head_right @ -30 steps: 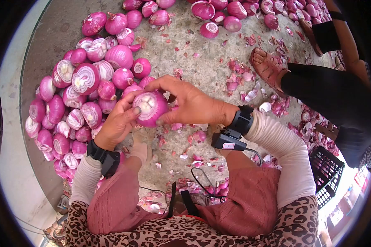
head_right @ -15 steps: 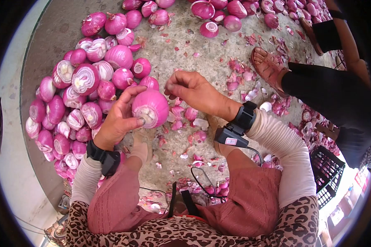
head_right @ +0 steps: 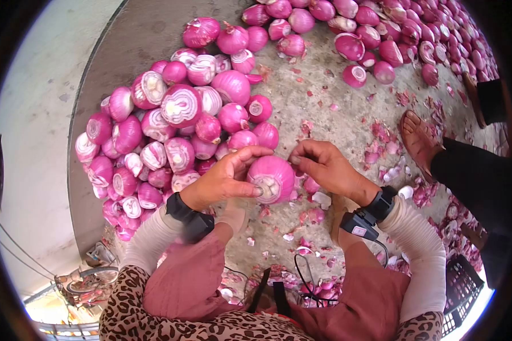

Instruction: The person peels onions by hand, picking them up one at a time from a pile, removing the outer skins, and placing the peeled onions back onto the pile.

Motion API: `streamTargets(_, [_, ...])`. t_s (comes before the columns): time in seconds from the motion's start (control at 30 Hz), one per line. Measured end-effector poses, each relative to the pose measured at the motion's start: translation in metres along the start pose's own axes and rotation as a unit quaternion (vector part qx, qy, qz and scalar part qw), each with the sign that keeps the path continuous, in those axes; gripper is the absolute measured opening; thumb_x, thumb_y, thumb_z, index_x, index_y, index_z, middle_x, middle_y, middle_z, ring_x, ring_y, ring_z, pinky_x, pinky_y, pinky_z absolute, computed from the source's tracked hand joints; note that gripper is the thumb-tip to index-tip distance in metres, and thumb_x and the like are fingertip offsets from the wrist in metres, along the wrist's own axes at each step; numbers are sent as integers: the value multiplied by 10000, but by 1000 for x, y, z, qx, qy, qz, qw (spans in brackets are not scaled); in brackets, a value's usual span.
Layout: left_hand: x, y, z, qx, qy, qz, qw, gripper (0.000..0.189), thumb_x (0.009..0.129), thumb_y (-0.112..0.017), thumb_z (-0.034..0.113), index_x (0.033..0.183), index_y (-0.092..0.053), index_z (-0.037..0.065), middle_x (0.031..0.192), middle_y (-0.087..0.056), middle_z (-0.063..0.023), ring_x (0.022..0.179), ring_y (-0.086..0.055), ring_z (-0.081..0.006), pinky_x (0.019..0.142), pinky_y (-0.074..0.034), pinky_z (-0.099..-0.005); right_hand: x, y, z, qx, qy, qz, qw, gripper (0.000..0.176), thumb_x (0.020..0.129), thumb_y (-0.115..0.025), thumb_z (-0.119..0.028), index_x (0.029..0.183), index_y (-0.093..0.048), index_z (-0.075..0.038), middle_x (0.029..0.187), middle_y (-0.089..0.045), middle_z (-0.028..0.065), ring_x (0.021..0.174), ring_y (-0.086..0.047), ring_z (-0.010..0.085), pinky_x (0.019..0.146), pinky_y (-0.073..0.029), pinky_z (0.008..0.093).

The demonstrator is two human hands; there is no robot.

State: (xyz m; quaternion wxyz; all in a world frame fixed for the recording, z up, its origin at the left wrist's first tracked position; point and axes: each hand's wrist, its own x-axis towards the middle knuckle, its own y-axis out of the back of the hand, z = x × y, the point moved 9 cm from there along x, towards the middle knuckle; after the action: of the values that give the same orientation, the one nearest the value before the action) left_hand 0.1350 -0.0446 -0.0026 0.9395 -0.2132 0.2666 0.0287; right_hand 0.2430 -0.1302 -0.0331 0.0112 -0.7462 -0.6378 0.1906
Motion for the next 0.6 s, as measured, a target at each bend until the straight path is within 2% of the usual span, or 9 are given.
streamTargets(0.1, [-11,23,21,-2,-56,53,997,657,745,-702,20,1326,-395,31,1212,-520,-82,1124,-512,-172,931,-455,-309,-3,9,17,-1,-40,25,999,65,912,-538,-44,956,-575,-14,859,-585,-10,791,-513,47,702,-436,207])
streamTargets(0.13, [-20,36,25,-33,-53,101,993,614,762,-679,22,1312,-406,22,1203,-529,-89,1101,-534,-178,937,-456,-309,-4,11,19,-1,-39,26,999,65,912,-538,-44,956,-575,-14,859,-585,-10,791,-513,47,702,-436,207])
streamTargets(0.17, [-25,45,25,-33,-54,101,993,614,762,-679,22,1312,-406,22,1203,-529,-89,1101,-534,-178,937,-456,-309,-5,14,21,-12,-37,32,999,58,905,-541,-35,949,-574,-17,847,-582,-13,782,-515,48,698,-438,209])
streamTargets(0.23, [-45,82,37,-72,-134,193,969,575,780,-657,18,1301,-413,17,1200,-531,-94,1074,-554,-186,939,-466,-317,-8,17,24,-22,-33,30,999,53,899,-545,-27,943,-573,-20,835,-580,-16,773,-518,49,695,-440,211])
streamTargets(0.3, [-73,108,44,-100,-141,239,956,551,797,-644,27,1297,-413,17,1196,-533,-99,1088,-547,-195,952,-467,-337,-12,21,36,2,-60,45,997,45,889,-554,-23,930,-571,-26,825,-575,-21,764,-526,53,692,-449,216])
streamTargets(0.37, [-100,130,47,-108,-163,270,943,545,811,-636,40,1304,-406,19,1200,-533,-105,1092,-551,-212,946,-476,-363,-14,24,43,-1,-70,32,997,69,896,-567,-72,943,-577,-22,878,-590,4,808,-539,79,733,-464,242])
streamTargets(0.43, [-129,150,51,-141,-225,349,899,516,834,-610,59,1305,-405,17,1198,-544,-111,1058,-574,-220,930,-486,-377,-19,28,52,8,-100,41,994,74,891,-568,-65,950,-580,-22,877,-593,2,800,-543,80,727,-466,243])
streamTargets(0.47, [-140,160,47,-163,-229,384,880,484,855,-575,65,1304,-401,8,1206,-546,-118,1045,-584,-228,903,-503,-384,-19,29,54,5,-98,45,994,74,891,-568,-65,950,-580,-22,877,-593,2,800,-543,80,727,-466,243])
streamTargets(0.6, [-147,181,79,-105,-250,374,887,449,871,-543,58,1294,-408,-9,1199,-551,-138,1059,-580,-237,859,-518,-393,-19,35,52,-7,-95,64,993,77,880,-570,-37,953,-584,-16,852,-594,1,772,-548,80,711,-471,238])
